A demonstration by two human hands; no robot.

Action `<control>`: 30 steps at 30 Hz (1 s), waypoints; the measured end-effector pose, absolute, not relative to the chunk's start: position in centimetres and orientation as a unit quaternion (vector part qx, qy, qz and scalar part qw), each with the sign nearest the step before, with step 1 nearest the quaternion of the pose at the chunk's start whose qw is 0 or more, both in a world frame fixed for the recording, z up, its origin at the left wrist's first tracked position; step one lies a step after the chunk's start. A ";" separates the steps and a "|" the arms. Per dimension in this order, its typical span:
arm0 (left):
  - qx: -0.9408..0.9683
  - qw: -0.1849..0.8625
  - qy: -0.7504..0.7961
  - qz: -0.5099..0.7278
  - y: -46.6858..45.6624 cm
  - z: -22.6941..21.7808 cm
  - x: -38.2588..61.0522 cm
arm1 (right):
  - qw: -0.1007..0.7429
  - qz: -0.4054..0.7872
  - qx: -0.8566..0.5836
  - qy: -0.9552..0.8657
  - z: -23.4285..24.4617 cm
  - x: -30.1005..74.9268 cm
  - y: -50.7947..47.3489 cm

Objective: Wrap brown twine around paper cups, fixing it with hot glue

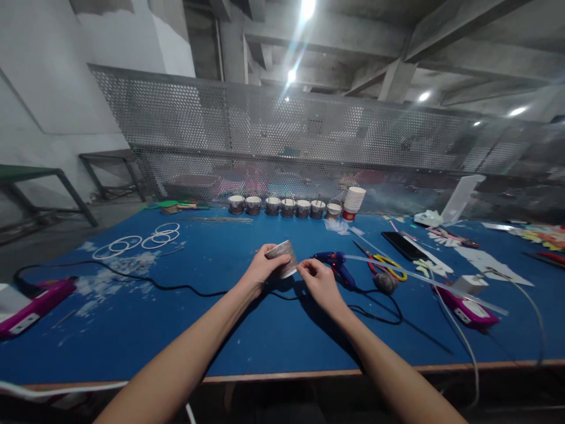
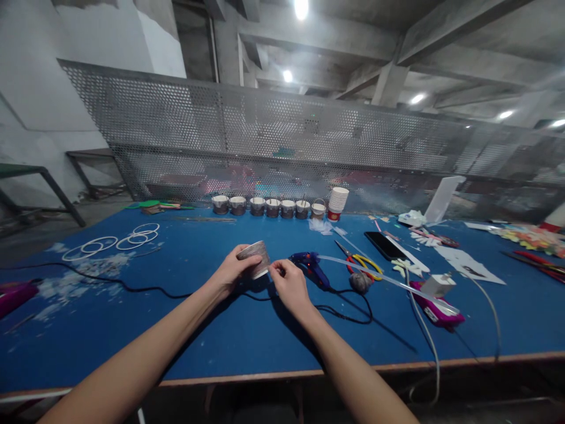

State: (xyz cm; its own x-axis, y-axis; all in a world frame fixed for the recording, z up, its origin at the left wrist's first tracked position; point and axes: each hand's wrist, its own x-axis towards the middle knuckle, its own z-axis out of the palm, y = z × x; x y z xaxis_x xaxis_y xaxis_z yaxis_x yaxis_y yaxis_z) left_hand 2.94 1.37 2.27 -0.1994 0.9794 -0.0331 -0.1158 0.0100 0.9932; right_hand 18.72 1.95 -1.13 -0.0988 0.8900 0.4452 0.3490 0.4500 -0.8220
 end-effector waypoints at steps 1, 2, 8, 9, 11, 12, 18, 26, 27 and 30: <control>0.414 0.480 0.521 0.571 1.4 2.3 2.9 | 0.501 0.271 -0.449 -0.689 -1.1 18.7 1.9; 0.415 0.481 0.519 0.572 1.4 2.2 2.9 | 0.502 0.271 -0.449 -0.688 -1.0 18.8 1.9; 0.419 0.490 0.505 0.574 1.5 2.3 2.8 | 0.507 0.274 -0.448 -0.684 -0.5 18.9 1.7; 0.420 0.492 0.504 0.573 1.5 2.3 2.8 | 0.508 0.275 -0.448 -0.683 -0.5 18.9 1.6; 0.420 0.495 0.503 0.571 1.5 2.3 2.8 | 0.510 0.276 -0.448 -0.681 -0.5 18.8 1.6; 0.420 0.497 0.502 0.570 1.5 2.3 2.8 | 0.511 0.277 -0.448 -0.680 -0.5 18.8 1.6; 0.420 0.512 0.494 0.564 1.4 2.4 2.7 | 0.513 0.295 -0.445 -0.672 -0.5 18.9 1.7; 0.432 0.526 0.468 0.563 1.5 2.2 2.2 | 0.506 0.327 -0.445 -0.662 -0.1 19.0 1.6; 0.432 0.526 0.467 0.564 1.6 2.1 2.2 | 0.505 0.331 -0.445 -0.661 -0.1 19.0 1.6; 0.433 0.527 0.461 0.567 1.6 2.0 2.0 | 0.504 0.340 -0.447 -0.657 0.1 19.0 1.4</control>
State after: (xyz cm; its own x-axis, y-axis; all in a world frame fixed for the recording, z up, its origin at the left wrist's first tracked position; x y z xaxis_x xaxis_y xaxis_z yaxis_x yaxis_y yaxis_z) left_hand 2.00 1.62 2.02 -0.0696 0.9976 0.0052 -0.1983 -0.0189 0.9800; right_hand 18.98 1.45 0.05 -0.0938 0.9292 0.3575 0.2440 0.3696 -0.8966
